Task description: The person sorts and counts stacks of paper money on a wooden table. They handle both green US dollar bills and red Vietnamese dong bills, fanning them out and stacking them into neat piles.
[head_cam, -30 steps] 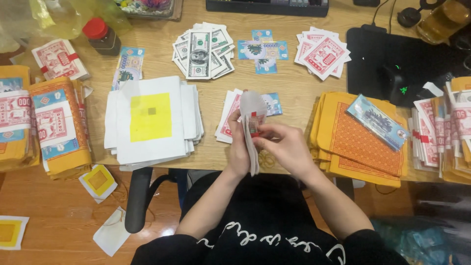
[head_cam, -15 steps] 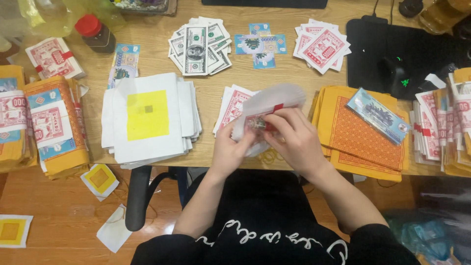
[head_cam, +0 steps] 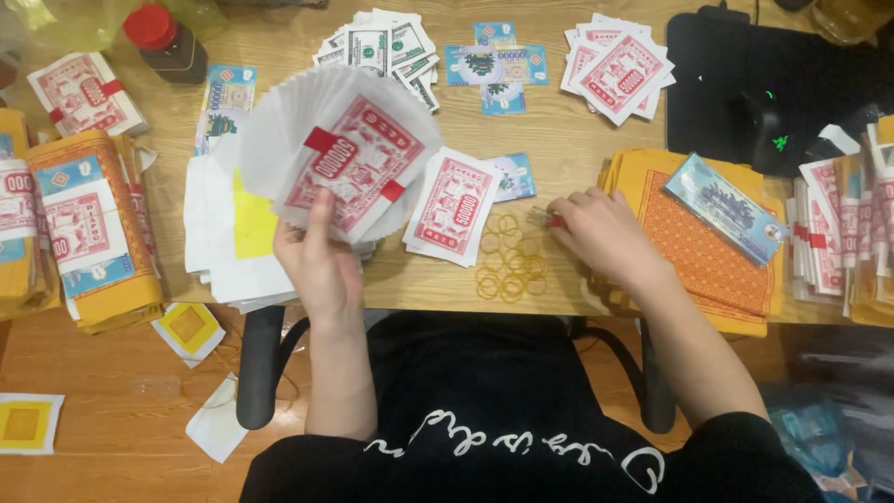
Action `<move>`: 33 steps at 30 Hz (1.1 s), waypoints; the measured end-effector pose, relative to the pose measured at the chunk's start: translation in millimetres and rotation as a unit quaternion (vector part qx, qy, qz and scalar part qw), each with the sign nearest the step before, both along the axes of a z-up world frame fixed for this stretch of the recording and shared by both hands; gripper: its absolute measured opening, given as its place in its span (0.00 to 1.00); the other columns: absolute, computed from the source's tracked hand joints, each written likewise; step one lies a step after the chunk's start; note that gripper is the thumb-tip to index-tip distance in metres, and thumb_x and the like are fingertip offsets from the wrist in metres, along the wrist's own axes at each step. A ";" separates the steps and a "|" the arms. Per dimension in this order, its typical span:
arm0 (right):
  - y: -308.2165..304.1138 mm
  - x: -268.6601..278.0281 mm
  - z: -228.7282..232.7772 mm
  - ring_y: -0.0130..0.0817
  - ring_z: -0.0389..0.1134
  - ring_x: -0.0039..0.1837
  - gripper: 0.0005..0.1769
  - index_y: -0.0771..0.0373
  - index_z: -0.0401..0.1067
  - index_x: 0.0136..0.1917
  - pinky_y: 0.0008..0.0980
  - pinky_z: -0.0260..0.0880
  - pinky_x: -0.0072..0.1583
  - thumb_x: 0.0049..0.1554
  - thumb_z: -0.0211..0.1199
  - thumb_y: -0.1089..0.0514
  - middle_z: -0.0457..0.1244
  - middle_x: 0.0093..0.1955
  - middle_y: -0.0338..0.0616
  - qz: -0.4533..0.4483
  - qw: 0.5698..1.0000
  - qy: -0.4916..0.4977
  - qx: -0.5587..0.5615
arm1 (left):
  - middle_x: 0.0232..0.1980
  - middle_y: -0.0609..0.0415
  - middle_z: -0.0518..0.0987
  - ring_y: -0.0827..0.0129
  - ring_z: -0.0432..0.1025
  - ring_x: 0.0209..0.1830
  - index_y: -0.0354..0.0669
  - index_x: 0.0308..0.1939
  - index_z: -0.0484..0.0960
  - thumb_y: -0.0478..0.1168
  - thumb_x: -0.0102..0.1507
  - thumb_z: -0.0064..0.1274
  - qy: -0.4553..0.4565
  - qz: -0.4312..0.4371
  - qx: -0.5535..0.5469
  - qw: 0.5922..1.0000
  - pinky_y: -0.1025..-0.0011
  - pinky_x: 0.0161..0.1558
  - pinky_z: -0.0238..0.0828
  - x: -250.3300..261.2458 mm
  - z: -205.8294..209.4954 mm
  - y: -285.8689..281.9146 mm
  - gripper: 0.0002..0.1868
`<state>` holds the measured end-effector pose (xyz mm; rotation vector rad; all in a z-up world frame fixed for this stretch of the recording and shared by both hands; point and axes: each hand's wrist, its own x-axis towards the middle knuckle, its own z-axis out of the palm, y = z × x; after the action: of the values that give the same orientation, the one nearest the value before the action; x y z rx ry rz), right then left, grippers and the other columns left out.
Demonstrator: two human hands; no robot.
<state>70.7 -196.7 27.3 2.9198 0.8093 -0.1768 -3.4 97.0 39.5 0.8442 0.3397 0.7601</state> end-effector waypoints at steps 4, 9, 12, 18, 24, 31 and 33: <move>10.1 -8.2 16.6 0.45 0.66 0.55 0.16 0.60 0.74 0.55 0.42 0.62 0.56 0.54 0.65 0.54 0.67 0.49 0.46 0.013 0.982 0.007 0.187 | 0.45 0.53 0.81 0.71 0.78 0.42 0.38 0.52 0.78 0.33 0.59 0.60 0.012 -0.050 -0.052 0.997 0.71 0.45 0.78 6.7 -13.2 -20.2 0.17; 36.2 -30.2 21.2 0.35 0.69 0.56 0.15 0.61 0.73 0.60 0.35 0.68 0.58 0.59 0.60 0.60 0.69 0.53 0.45 -0.069 0.812 0.145 0.561 | 0.43 0.50 0.80 0.68 0.77 0.42 0.33 0.50 0.77 0.31 0.58 0.61 0.019 -0.104 -0.089 0.990 0.67 0.40 0.78 4.1 -7.8 -56.9 0.18; 45.6 -39.2 31.2 0.41 0.66 0.56 0.21 0.70 0.62 0.68 0.37 0.69 0.55 0.63 0.53 0.62 0.64 0.54 0.55 -0.043 0.754 0.063 0.652 | 0.42 0.50 0.80 0.70 0.77 0.41 0.34 0.49 0.77 0.31 0.57 0.62 0.033 -0.120 -0.082 0.989 0.68 0.38 0.79 0.8 -7.8 -66.1 0.18; 52.7 -40.0 43.7 0.49 0.64 0.60 0.19 0.73 0.67 0.64 0.42 0.67 0.58 0.60 0.60 0.66 0.60 0.58 0.55 0.045 0.820 -0.192 0.537 | 0.43 0.50 0.79 0.71 0.75 0.40 0.32 0.51 0.75 0.32 0.56 0.64 0.055 -0.120 -0.076 0.988 0.70 0.37 0.79 -4.6 1.4 -73.5 0.21; 57.5 -35.0 48.4 0.48 0.66 0.54 0.16 0.71 0.72 0.57 0.41 0.68 0.55 0.56 0.68 0.69 0.62 0.53 0.52 0.059 0.804 -0.237 0.542 | 0.44 0.50 0.79 0.71 0.75 0.42 0.33 0.52 0.75 0.32 0.56 0.63 0.047 -0.133 -0.068 0.988 0.69 0.37 0.79 -3.8 -2.1 -75.6 0.22; 65.8 -24.3 54.2 0.31 0.62 0.39 0.09 0.64 0.71 0.46 0.26 0.61 0.43 0.55 0.69 0.71 0.64 0.42 0.43 -0.021 0.758 -0.122 0.640 | 0.49 0.47 0.78 0.63 0.75 0.46 0.35 0.58 0.69 0.29 0.56 0.61 0.037 -0.189 -0.136 0.972 0.59 0.45 0.77 -4.9 -5.2 -74.2 0.27; 67.9 -25.1 52.1 0.31 0.61 0.40 0.09 0.66 0.70 0.47 0.26 0.62 0.45 0.56 0.67 0.72 0.64 0.44 0.46 -0.012 0.736 -0.081 0.672 | 0.50 0.44 0.77 0.58 0.75 0.48 0.37 0.59 0.67 0.28 0.57 0.59 0.023 -0.210 -0.176 0.961 0.53 0.47 0.77 -4.3 -13.1 -69.2 0.28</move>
<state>45.6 -128.8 79.3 4.0684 1.1884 1.1548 -7.6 27.8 26.3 0.5681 0.3120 0.2717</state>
